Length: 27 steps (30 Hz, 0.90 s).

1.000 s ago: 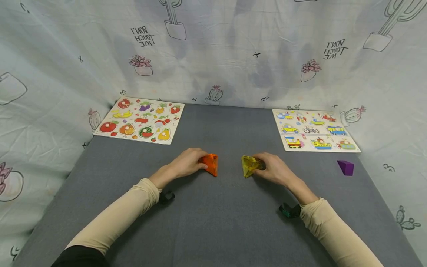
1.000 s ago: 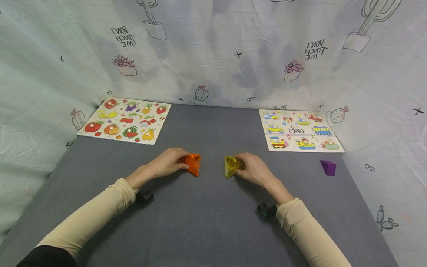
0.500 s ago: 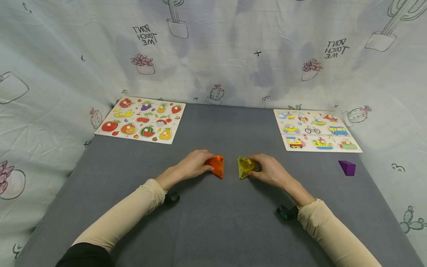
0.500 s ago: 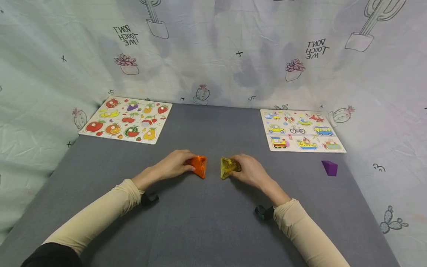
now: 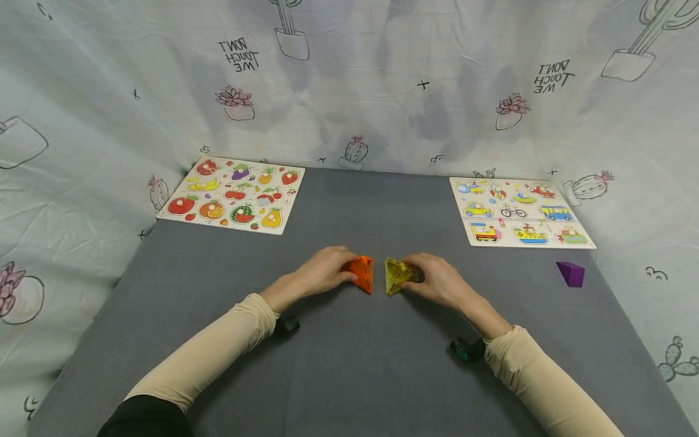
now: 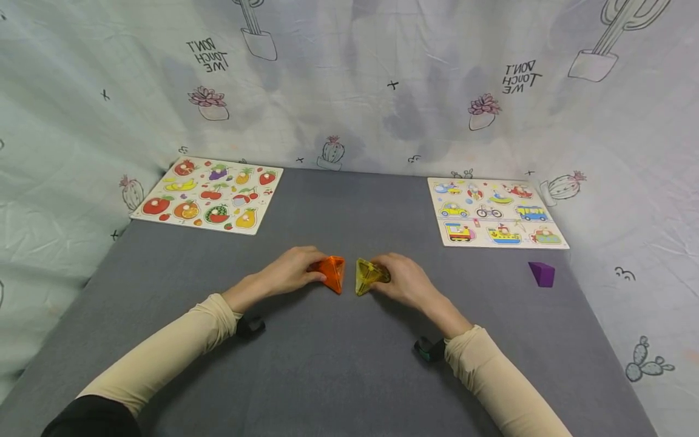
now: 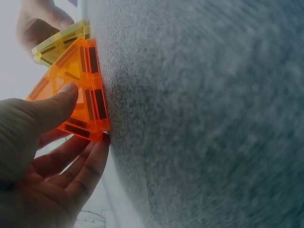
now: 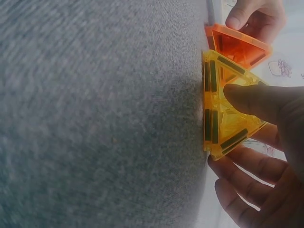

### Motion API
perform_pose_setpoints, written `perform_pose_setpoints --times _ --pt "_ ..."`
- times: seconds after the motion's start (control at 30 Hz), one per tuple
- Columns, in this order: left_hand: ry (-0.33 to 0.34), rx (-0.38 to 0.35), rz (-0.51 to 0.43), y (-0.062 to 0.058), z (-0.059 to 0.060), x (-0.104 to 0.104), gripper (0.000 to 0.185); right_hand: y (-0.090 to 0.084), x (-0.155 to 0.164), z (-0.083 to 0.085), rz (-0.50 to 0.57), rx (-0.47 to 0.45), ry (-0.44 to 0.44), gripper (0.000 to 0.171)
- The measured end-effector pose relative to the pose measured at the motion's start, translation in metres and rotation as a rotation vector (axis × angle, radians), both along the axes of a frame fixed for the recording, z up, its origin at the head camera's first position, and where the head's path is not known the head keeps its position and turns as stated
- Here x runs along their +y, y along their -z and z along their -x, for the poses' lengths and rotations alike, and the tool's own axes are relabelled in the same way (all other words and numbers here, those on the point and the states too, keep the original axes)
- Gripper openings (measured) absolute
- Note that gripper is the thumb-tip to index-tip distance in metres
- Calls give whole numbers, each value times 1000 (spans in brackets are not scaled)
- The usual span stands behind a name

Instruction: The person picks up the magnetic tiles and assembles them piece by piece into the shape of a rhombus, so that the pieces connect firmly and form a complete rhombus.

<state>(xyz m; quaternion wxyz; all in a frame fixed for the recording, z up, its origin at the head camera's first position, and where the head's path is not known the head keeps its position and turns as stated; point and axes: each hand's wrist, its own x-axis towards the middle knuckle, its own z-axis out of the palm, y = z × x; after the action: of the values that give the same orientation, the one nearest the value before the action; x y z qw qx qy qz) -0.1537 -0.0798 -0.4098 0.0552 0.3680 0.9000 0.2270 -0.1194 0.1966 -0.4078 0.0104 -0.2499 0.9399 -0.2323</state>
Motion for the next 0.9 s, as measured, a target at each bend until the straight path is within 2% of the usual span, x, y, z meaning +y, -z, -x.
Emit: perform_pose_setpoints --times 0.3,0.57,0.9 --pt "4 -28 3 0 -2 4 36 0 -3 -1 13 5 -13 44" --pt "21 -8 -1 -2 -3 7 35 0 -5 -3 19 21 -16 44" --pt "25 -28 -3 -2 -2 13 32 0 -7 -4 30 21 -16 43"
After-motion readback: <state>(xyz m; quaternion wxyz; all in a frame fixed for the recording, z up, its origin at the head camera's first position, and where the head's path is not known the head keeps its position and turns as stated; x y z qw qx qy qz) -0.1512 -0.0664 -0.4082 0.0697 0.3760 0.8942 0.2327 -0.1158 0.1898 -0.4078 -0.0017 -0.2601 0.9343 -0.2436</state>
